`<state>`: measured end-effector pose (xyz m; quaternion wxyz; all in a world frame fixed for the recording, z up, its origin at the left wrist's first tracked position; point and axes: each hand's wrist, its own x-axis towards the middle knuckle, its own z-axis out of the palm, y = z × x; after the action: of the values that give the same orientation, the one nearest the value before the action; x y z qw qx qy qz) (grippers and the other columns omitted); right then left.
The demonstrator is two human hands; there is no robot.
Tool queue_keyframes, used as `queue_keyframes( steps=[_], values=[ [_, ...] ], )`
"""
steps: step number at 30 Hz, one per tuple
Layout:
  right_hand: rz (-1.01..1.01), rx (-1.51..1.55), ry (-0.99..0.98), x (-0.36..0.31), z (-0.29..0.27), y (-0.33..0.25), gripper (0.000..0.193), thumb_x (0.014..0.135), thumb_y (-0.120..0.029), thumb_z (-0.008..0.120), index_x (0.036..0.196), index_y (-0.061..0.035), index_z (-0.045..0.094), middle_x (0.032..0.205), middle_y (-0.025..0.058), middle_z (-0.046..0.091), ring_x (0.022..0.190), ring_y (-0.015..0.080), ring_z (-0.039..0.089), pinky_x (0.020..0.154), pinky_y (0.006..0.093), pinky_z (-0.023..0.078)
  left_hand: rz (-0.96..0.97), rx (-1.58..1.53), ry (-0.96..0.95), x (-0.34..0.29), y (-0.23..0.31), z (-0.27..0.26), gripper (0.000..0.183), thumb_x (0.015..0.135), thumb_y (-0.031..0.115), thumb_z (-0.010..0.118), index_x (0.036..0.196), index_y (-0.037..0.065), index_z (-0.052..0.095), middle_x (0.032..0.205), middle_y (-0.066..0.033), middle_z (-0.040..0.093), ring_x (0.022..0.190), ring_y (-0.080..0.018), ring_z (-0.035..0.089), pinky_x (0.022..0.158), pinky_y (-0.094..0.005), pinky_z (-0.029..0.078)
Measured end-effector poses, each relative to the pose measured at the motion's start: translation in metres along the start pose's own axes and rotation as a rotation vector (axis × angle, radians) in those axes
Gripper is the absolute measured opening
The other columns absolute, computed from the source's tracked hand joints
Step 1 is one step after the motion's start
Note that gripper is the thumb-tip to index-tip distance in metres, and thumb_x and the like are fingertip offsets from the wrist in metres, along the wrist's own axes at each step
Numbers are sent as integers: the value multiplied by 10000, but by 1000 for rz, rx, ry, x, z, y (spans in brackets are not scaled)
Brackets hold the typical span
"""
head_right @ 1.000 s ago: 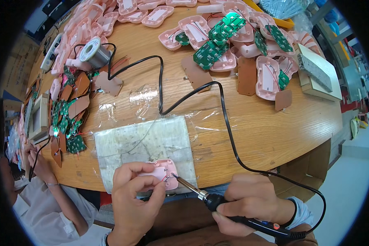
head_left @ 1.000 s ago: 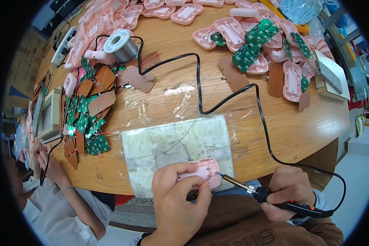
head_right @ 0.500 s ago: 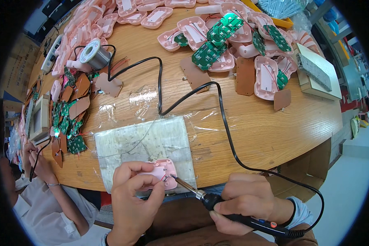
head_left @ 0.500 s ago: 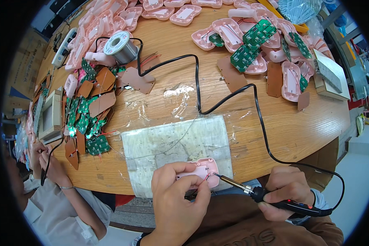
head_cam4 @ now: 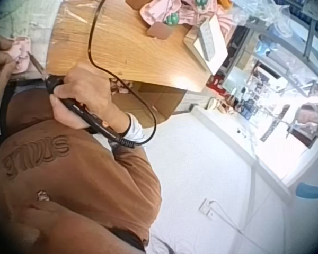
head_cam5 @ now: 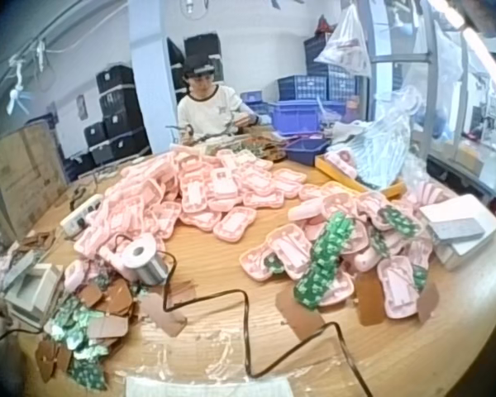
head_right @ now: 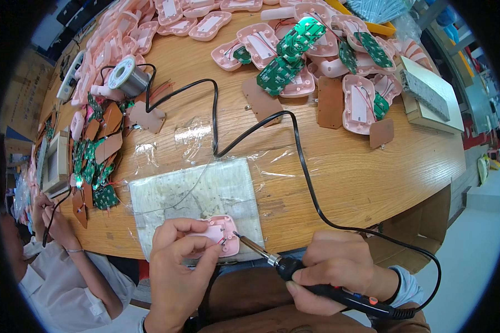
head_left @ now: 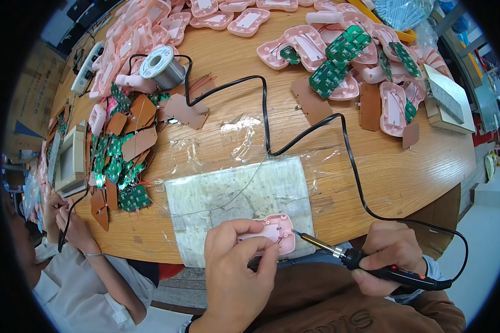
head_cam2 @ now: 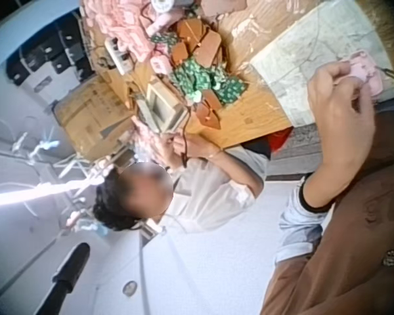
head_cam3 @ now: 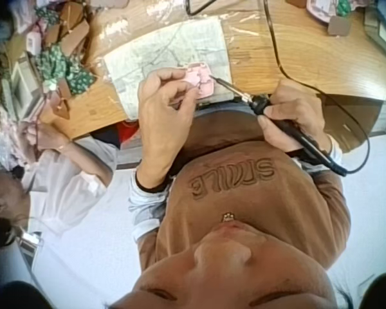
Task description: The person uses a soldering iron to attach wires to small pink plastic housings containing green circuit boards. They repeatedly pick up a housing, solder the wires, and place the finished unit aside on the table.
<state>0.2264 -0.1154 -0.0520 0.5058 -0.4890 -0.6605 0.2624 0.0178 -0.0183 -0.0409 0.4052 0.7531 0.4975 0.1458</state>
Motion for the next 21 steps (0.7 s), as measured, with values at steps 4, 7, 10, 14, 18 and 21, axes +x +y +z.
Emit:
queue_keyframes(
  steps=[4, 7, 10, 14, 18, 21],
  values=[
    [-1, -7, 17, 0, 0, 1, 266, 651, -21, 766, 834, -65, 578, 600, 43, 509, 451, 168, 461, 390, 279, 319, 4, 42, 9, 1, -1, 1, 48, 758, 3, 700, 764, -32, 668, 980, -107, 580, 914, -224, 552, 729, -286, 507],
    [-7, 9, 15, 1, 3, 2, 268, 647, -16, 768, 835, -63, 582, 602, 44, 511, 454, 168, 466, 392, 279, 322, 92, 63, 52, 6, -3, 4, 90, 675, 33, 732, 674, 51, 643, 936, -68, 579, 873, -277, 530, 756, -380, 419],
    [-9, 12, 15, 2, 6, 3, 267, 645, -13, 771, 833, -63, 587, 603, 43, 510, 455, 167, 468, 394, 279, 323, 124, 122, 33, 9, -3, 4, 108, 683, 41, 722, 643, 51, 622, 898, -66, 549, 844, -277, 510, 738, -392, 397],
    [1, 24, 1, 4, 7, 4, 260, 648, -9, 769, 830, -60, 591, 603, 43, 506, 458, 170, 471, 395, 282, 327, 144, 184, -9, 14, 0, 2, 160, 678, 63, 737, 605, 54, 596, 872, -61, 529, 834, -274, 499, 737, -399, 380],
    [6, 43, -5, 5, 10, 5, 251, 653, -3, 763, 824, -59, 589, 604, 44, 502, 460, 176, 472, 396, 287, 332, 130, 222, -30, 17, 6, -1, 101, 692, 43, 712, 646, 16, 626, 840, -93, 534, 832, -278, 520, 733, -377, 413],
    [11, 54, -22, 6, 11, 8, 245, 655, 2, 759, 821, -58, 588, 604, 46, 497, 458, 179, 468, 396, 289, 334, 121, 230, -38, 18, 8, -2, 64, 699, 29, 694, 671, -4, 646, 826, -109, 539, 834, -280, 532, 735, -365, 432]
  ],
)
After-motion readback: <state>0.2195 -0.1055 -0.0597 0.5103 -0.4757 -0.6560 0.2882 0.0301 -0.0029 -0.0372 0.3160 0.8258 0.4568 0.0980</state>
